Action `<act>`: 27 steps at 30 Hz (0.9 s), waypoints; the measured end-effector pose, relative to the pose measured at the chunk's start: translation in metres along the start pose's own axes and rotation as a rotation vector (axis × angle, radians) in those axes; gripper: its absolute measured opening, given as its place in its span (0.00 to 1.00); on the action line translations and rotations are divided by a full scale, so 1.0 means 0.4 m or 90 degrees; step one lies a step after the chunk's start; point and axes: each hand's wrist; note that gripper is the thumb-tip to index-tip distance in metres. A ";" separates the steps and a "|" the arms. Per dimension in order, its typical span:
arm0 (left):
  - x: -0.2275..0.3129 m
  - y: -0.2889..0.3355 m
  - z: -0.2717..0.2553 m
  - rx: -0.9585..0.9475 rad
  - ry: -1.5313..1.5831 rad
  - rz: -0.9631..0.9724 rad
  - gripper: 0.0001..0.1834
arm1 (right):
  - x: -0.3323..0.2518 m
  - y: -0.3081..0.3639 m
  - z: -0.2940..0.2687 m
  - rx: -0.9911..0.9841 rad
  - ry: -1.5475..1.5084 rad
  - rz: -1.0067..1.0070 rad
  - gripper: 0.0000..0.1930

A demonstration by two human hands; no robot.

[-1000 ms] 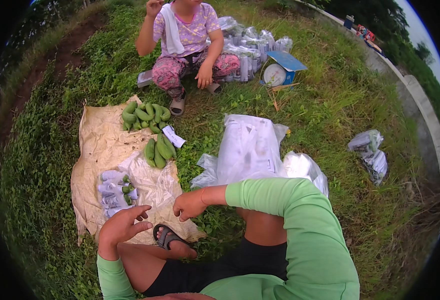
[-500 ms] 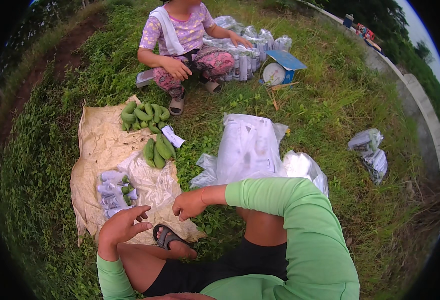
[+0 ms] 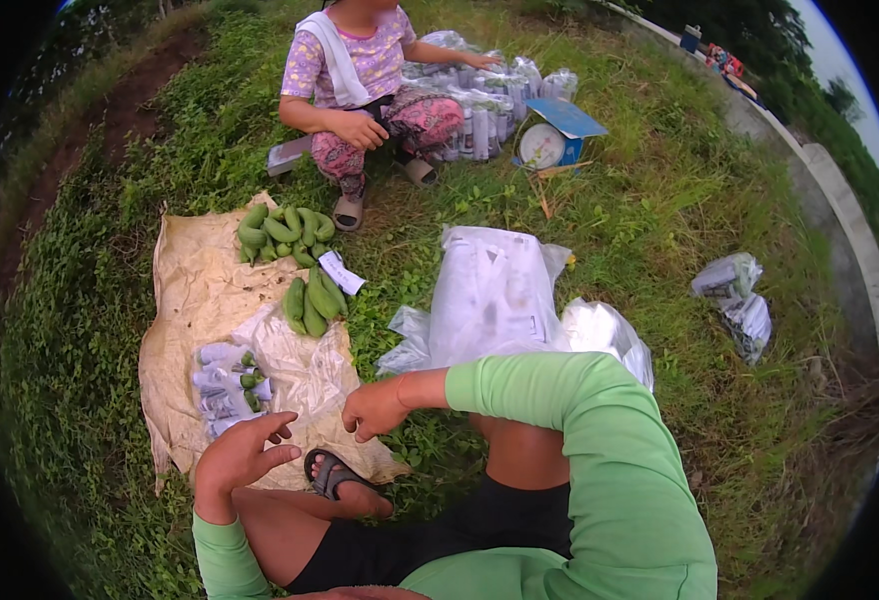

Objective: The recorder is packing green mangoes into plastic bags using newspaper for wrapping.

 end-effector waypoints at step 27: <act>-0.001 -0.002 0.002 0.006 0.008 -0.009 0.33 | 0.000 -0.004 -0.002 -0.032 -0.013 0.016 0.24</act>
Point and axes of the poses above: each hand's wrist, its own y-axis away from the middle knuckle, its own z-axis out of the palm, x = y × z, and after that the axes turned 9 degrees about -x, right-handed
